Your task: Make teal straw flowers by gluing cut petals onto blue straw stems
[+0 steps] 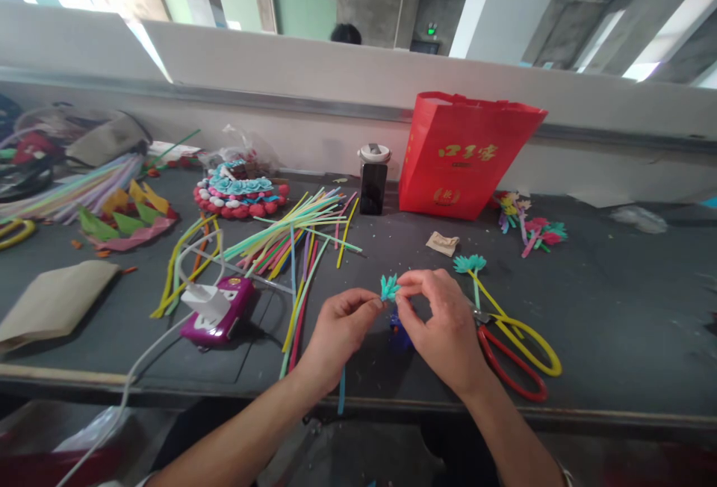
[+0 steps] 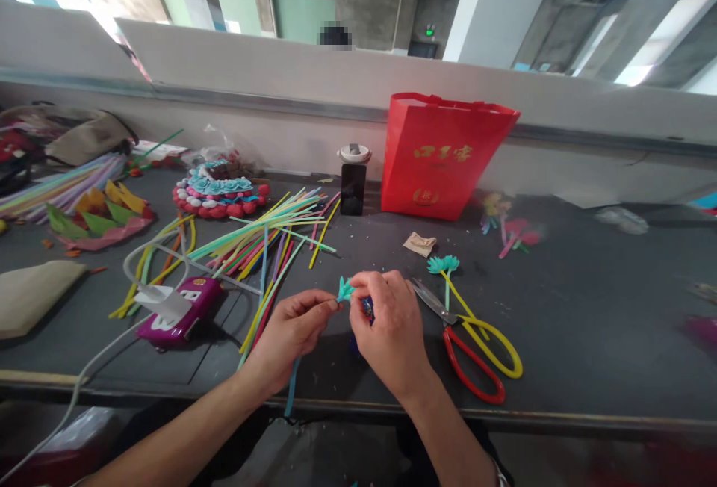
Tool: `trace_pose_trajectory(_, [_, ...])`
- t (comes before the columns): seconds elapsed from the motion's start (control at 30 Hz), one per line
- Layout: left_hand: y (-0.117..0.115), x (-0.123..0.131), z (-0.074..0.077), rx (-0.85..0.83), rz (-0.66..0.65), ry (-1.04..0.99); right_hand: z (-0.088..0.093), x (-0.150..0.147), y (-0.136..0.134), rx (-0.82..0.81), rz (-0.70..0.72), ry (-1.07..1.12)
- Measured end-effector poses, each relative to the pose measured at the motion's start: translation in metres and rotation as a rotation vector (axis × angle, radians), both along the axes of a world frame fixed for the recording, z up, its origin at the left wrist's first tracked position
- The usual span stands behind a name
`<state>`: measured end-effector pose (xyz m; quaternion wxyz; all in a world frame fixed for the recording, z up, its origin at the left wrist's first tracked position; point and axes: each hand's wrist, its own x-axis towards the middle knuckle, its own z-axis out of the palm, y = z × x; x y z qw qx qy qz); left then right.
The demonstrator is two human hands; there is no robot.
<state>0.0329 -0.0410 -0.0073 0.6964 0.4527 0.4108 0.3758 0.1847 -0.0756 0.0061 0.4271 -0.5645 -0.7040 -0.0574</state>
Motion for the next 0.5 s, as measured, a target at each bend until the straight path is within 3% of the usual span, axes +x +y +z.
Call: trace_pose_trajectory(0.5, [0.0004, -0.0008, 0.0042, -0.010, 0.012, 0.004, -0.0040, 0.0003, 0.0020, -0.093, -0.004, 0.094])
